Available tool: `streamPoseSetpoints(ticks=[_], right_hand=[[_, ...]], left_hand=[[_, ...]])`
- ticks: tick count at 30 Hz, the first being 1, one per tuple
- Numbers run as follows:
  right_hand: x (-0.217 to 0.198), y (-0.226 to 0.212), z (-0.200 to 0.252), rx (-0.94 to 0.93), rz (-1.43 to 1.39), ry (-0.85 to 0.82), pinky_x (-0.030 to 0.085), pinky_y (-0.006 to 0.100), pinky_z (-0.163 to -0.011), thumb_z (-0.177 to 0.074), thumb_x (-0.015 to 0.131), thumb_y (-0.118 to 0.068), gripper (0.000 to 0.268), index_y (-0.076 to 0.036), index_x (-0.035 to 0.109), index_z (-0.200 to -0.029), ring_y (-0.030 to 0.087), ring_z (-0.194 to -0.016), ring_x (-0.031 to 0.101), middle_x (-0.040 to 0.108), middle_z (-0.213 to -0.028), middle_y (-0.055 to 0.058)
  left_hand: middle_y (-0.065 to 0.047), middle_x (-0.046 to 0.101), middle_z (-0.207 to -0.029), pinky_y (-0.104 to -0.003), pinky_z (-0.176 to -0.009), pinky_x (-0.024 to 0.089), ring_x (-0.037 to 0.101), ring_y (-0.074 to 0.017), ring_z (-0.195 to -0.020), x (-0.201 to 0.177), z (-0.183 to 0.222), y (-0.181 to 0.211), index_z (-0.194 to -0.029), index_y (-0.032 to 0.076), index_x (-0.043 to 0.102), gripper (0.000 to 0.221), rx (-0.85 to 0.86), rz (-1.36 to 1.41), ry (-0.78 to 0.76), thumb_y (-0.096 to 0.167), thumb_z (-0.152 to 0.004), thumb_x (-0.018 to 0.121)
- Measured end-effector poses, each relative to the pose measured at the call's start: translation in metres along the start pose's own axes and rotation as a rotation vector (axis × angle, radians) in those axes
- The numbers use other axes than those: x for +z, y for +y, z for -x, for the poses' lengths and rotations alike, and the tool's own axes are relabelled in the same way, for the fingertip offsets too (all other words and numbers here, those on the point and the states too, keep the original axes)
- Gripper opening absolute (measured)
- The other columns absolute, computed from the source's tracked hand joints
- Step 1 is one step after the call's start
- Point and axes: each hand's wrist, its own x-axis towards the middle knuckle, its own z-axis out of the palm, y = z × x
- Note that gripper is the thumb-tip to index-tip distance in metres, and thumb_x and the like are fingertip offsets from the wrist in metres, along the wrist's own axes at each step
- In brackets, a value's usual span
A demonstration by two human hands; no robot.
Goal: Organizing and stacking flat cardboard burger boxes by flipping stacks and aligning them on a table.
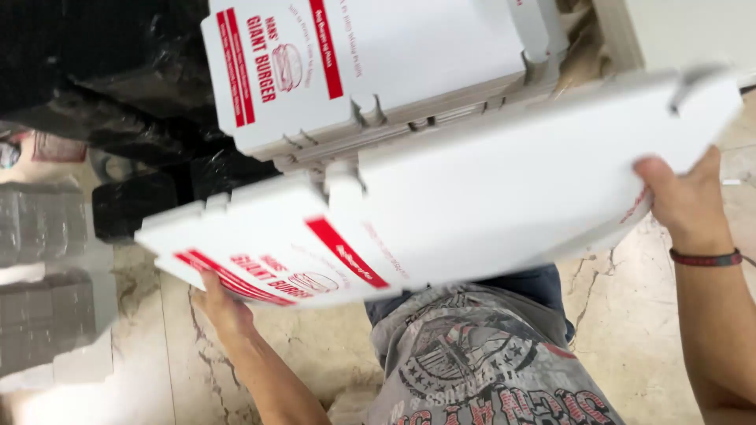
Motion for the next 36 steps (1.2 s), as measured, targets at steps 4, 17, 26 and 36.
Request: streamPoseSetpoints(ticks=[4, 17, 26, 36], right_hand=[[0.042, -0.119, -0.044, 0.774, 0.016, -0.171, 0.05, 0.044, -0.096, -0.083, 0.068, -0.052, 0.084, -0.008, 0.036, -0.147, 0.022, -0.123, 0.061, 0.061, -0.14, 0.006], [0.152, -0.191, 0.019, 0.151, 0.533, -0.54, 0.053, 0.056, -0.068, -0.09, 0.071, -0.053, 0.071, 0.015, 0.07, -0.069, 0.055, -0.073, 0.069, 0.065, -0.062, 0.036], [0.115, -0.116, -0.038, 0.129, 0.298, -0.386, 0.039, 0.041, -0.044, -0.093, 0.085, -0.035, 0.058, 0.007, 0.062, -0.06, 0.038, -0.039, 0.053, 0.051, -0.045, 0.027], [0.176, 0.021, -0.051, 0.71, 0.025, -0.566, 0.055, 0.05, -0.07, -0.077, 0.09, -0.04, 0.063, 0.006, 0.07, -0.116, 0.036, -0.083, 0.069, 0.069, -0.094, 0.023]], left_hand=[[-0.009, 0.072, -0.118, -0.041, -0.092, 0.06, 0.07, -0.0232, -0.104, 0.009, 0.02, 0.102, -0.129, 0.002, 0.063, 0.054, -0.378, -0.286, 0.002, 0.036, -0.088, 0.073], [-0.028, 0.074, -0.085, -0.051, -0.074, 0.058, 0.074, -0.0428, -0.086, 0.084, 0.05, 0.12, -0.105, -0.002, 0.075, 0.049, -0.235, -1.362, -0.175, 0.046, -0.099, 0.07], [-0.029, 0.06, -0.12, -0.054, -0.105, 0.039, 0.056, -0.0427, -0.12, -0.012, 0.078, 0.161, -0.138, 0.003, 0.052, 0.077, -0.413, -1.025, 0.001, 0.056, -0.087, 0.074], [-0.038, 0.016, -0.163, -0.059, -0.126, 0.005, 0.014, -0.0488, -0.153, -0.036, 0.009, -0.004, -0.16, -0.008, 0.013, 0.12, -0.926, -0.508, -0.175, 0.063, -0.084, 0.073]])
